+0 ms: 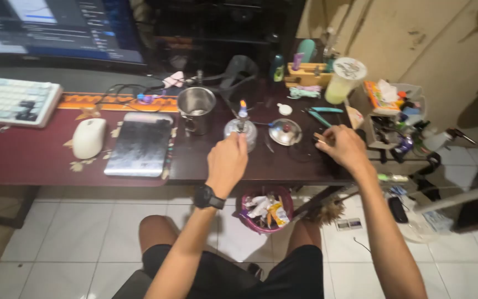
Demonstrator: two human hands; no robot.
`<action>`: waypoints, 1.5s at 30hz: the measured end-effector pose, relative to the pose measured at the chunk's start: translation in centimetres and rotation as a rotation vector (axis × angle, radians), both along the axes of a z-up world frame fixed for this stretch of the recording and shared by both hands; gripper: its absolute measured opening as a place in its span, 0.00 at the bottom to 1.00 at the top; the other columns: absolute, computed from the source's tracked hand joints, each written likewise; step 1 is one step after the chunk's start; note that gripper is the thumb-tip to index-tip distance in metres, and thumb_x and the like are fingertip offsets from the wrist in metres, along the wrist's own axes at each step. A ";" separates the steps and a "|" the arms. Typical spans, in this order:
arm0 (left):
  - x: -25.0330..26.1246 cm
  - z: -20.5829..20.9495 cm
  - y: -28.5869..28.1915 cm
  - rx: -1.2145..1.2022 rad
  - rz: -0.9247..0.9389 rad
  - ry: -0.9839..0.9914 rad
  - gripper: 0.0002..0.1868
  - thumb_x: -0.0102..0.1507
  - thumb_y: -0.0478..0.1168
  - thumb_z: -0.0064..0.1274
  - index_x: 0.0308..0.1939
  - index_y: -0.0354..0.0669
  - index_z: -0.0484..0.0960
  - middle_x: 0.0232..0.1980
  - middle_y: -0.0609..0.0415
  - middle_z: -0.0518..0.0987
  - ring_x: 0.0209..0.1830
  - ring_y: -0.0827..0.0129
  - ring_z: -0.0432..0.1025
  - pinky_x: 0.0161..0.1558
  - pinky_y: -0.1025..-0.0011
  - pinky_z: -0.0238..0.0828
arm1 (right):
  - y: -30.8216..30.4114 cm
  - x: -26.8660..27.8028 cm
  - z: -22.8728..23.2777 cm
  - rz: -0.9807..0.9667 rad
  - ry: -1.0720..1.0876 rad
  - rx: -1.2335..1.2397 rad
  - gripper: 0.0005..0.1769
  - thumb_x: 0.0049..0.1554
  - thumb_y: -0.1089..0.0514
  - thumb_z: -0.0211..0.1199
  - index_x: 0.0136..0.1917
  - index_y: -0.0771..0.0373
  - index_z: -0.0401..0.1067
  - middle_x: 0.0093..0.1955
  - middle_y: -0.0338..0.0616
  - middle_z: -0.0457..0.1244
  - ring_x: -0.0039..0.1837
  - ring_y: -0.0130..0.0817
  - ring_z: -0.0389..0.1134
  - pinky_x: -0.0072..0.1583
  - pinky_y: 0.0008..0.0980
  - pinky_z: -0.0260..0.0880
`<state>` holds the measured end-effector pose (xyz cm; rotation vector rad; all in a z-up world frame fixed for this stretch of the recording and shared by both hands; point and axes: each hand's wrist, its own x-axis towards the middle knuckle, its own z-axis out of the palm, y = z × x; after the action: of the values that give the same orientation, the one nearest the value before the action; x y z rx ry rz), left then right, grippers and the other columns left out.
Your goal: The person is repairing or assembling a small plastic and metal component using an alcohol lamp to heat parts and tweezers for manipulation.
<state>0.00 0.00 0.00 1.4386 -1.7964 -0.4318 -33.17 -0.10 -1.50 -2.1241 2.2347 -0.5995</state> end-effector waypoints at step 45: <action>0.2 -0.8 -0.2 -0.052 -0.010 0.003 0.21 0.72 0.49 0.38 0.37 0.37 0.78 0.31 0.35 0.81 0.33 0.37 0.76 0.37 0.44 0.71 | -2.8 5.0 6.5 0.261 -0.432 -0.168 0.11 0.63 0.61 0.61 0.58 0.66 0.76 0.44 0.45 0.72 0.40 0.26 0.71 0.45 0.28 0.70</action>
<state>0.18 -0.16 -0.84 1.3933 -1.8002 -0.3886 -28.15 -2.91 4.97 -2.0556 1.7036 -1.1316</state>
